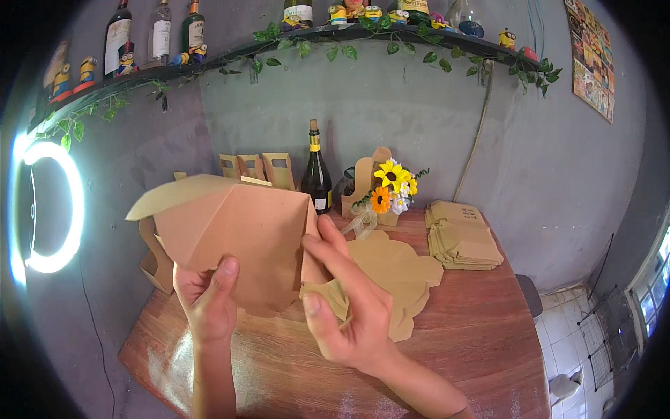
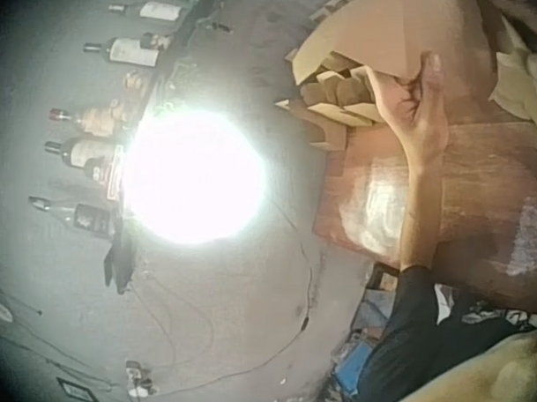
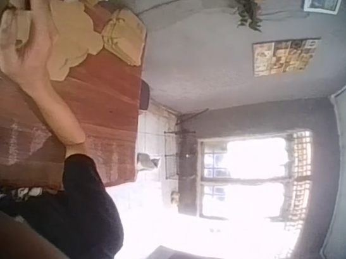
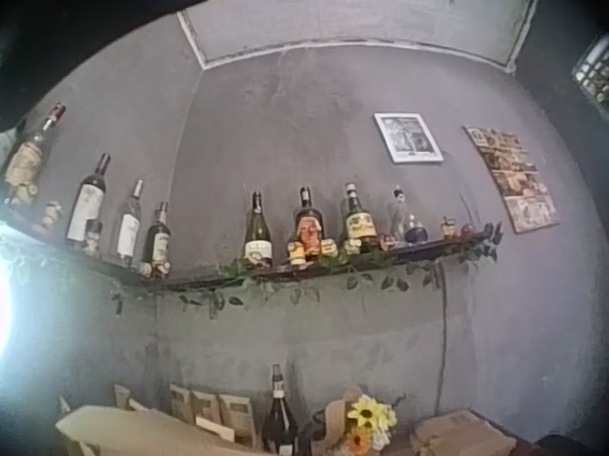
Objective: The recorder is assembling multiple cardboard beverage or object holders from flat sheets at a wooden table.
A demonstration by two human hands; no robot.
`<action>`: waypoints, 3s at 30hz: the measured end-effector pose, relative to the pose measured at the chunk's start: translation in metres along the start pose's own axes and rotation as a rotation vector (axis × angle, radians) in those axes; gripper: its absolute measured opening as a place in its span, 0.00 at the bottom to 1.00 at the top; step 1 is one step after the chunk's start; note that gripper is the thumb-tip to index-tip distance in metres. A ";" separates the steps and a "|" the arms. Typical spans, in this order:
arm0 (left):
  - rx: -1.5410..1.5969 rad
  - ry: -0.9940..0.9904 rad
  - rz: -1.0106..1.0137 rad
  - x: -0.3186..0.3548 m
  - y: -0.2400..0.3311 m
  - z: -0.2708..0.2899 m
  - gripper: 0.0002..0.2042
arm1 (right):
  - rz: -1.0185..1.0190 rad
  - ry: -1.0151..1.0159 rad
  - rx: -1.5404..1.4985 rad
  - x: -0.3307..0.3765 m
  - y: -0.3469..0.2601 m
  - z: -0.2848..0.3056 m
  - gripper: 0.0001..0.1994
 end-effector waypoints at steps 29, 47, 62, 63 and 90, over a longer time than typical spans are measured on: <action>0.425 -0.161 0.463 0.016 -0.020 -0.012 0.33 | -0.273 -0.163 -0.280 -0.005 0.033 -0.019 0.37; -0.384 -0.492 0.330 0.016 -0.033 -0.031 0.18 | 0.207 -0.229 0.363 -0.017 -0.006 0.003 0.29; -0.434 -0.513 0.213 0.008 -0.014 -0.025 0.16 | 0.463 -0.053 0.397 -0.002 -0.010 -0.004 0.09; -0.495 -0.456 0.201 0.005 -0.012 -0.019 0.15 | 0.439 -0.011 0.397 -0.005 -0.009 -0.001 0.08; 0.071 -0.026 0.563 0.018 -0.014 -0.031 0.11 | 0.385 0.024 0.395 -0.009 -0.010 0.006 0.12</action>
Point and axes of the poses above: each hand's wrist, its own x-axis away from the middle knuckle, its own z-axis out of the back of the hand, y = z × x, the point moved 6 cm from there along -x, towards the middle knuckle, and after that the axes turned 14 degrees about x, right-handed, at the moved point
